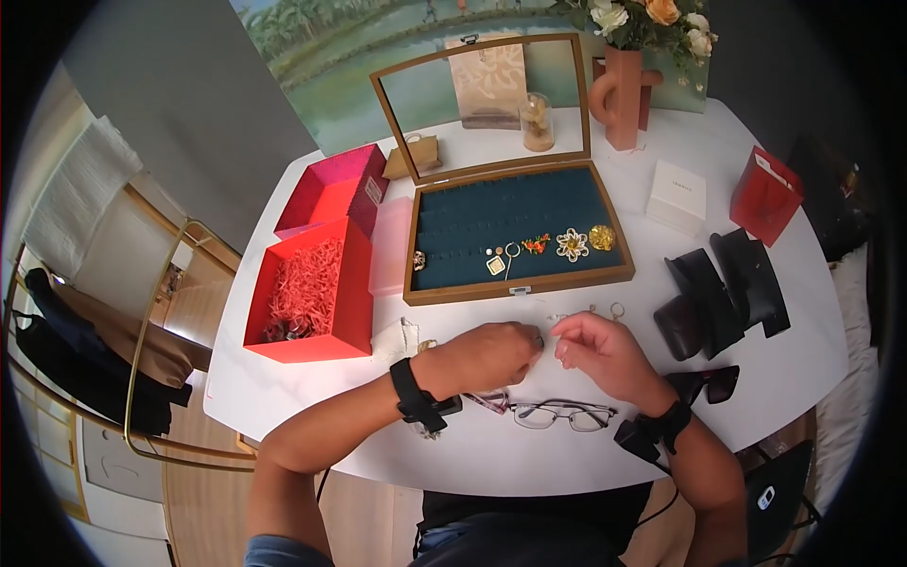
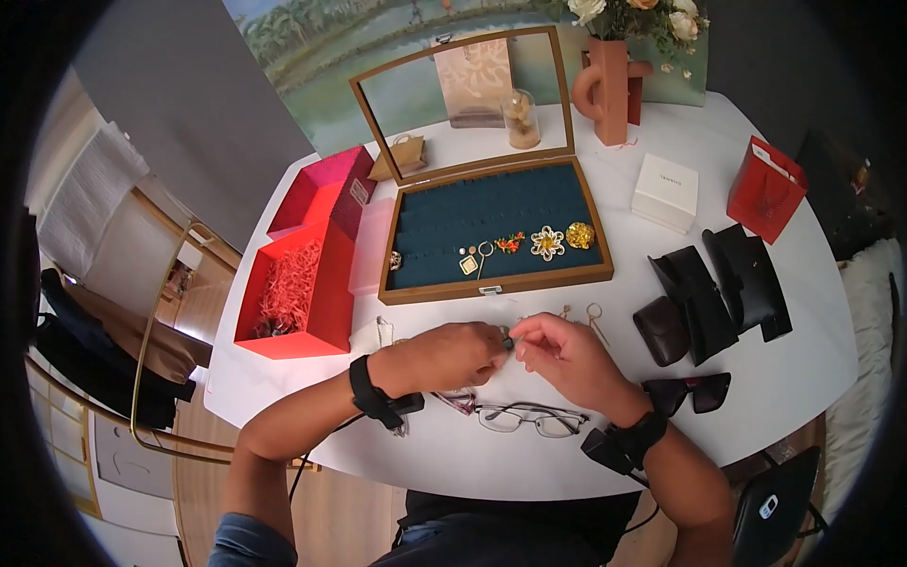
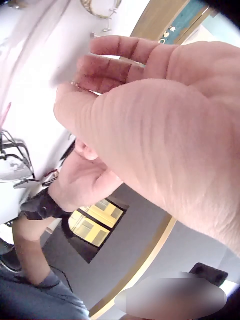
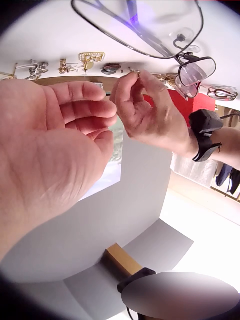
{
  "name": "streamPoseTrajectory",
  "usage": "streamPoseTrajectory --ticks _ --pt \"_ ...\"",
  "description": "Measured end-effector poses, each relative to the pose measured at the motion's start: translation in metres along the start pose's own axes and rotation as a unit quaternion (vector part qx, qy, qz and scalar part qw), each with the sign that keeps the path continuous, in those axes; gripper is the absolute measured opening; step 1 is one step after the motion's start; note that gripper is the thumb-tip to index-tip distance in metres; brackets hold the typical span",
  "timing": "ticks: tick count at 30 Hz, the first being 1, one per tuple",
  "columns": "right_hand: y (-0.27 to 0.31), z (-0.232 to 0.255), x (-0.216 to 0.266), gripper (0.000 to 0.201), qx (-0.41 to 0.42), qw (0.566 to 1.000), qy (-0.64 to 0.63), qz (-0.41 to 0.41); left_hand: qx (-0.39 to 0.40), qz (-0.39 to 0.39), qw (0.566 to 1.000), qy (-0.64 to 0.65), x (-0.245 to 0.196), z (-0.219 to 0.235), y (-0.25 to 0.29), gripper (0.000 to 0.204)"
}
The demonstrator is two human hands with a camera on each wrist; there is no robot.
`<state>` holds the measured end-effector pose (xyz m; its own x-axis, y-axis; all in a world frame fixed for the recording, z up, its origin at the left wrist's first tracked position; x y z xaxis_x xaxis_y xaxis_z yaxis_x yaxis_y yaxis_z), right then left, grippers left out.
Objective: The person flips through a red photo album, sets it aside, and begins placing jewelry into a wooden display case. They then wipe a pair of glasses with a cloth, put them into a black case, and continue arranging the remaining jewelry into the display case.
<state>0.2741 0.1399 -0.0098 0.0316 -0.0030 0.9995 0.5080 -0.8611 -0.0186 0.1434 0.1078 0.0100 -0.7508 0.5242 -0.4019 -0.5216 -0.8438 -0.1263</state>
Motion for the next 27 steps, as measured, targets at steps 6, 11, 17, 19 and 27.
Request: streamPoseTrajectory --ticks 6,11,17,19,27 --pt "0.001 -0.001 0.000 0.018 0.003 1.000 -0.004 -0.002 -0.126 -0.008 0.992 0.017 0.047 0.069 -0.011 0.013" --pt "0.001 -0.003 0.002 0.017 0.008 1.000 0.001 -0.001 -0.136 0.060 0.987 -0.063 0.110 0.093 -0.020 0.017" --pt "0.001 -0.003 0.001 0.017 0.014 1.000 -0.003 0.001 -0.130 0.066 0.983 -0.108 0.142 0.080 -0.029 0.017" --pt "0.001 -0.003 0.002 0.018 0.014 1.000 0.005 -0.001 -0.128 0.062 0.983 -0.120 0.142 0.079 -0.033 0.017" --pt "0.003 -0.003 0.001 0.019 0.015 1.000 0.023 0.015 -0.135 0.057 0.976 -0.160 0.130 0.081 -0.045 0.025"
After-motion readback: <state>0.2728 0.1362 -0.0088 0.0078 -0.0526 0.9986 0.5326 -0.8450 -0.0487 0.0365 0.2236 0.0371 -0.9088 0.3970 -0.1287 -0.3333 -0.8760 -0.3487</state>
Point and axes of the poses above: each hand's wrist, its own y-axis away from the middle knuckle, its own z-axis out of the back of the hand, x = y × z, the point moved 7 cm from there along -y, towards the middle knuckle, and after that the axes turned 15 degrees about -x, right-handed, at the moved point
